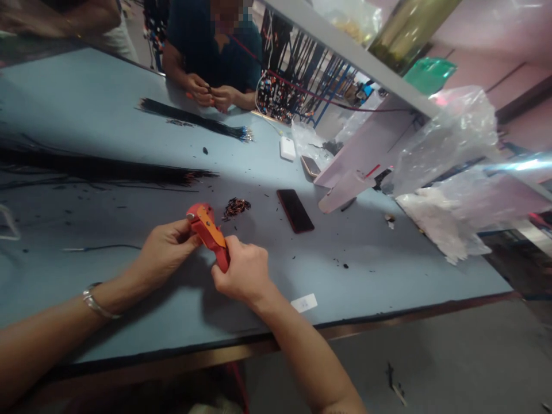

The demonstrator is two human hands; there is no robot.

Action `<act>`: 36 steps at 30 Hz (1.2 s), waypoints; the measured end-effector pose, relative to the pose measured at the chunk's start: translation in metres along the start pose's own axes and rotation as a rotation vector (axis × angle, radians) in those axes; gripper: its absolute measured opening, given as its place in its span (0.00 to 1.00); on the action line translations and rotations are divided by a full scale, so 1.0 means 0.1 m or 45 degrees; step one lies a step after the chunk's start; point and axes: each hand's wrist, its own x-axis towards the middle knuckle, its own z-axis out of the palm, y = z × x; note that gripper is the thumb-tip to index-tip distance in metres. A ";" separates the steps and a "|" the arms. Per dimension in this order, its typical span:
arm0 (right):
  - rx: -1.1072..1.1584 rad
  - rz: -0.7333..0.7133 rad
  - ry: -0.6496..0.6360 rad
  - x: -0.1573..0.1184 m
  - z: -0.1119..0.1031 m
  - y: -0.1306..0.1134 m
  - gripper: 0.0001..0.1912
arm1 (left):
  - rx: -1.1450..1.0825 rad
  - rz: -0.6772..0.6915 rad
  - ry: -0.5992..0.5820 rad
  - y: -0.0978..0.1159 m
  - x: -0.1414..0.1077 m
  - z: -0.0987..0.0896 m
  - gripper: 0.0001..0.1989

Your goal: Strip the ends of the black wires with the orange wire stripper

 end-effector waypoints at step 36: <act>2.154 0.480 -1.040 0.03 -0.02 0.46 0.17 | 0.797 -0.066 0.349 -0.07 0.17 -0.38 0.16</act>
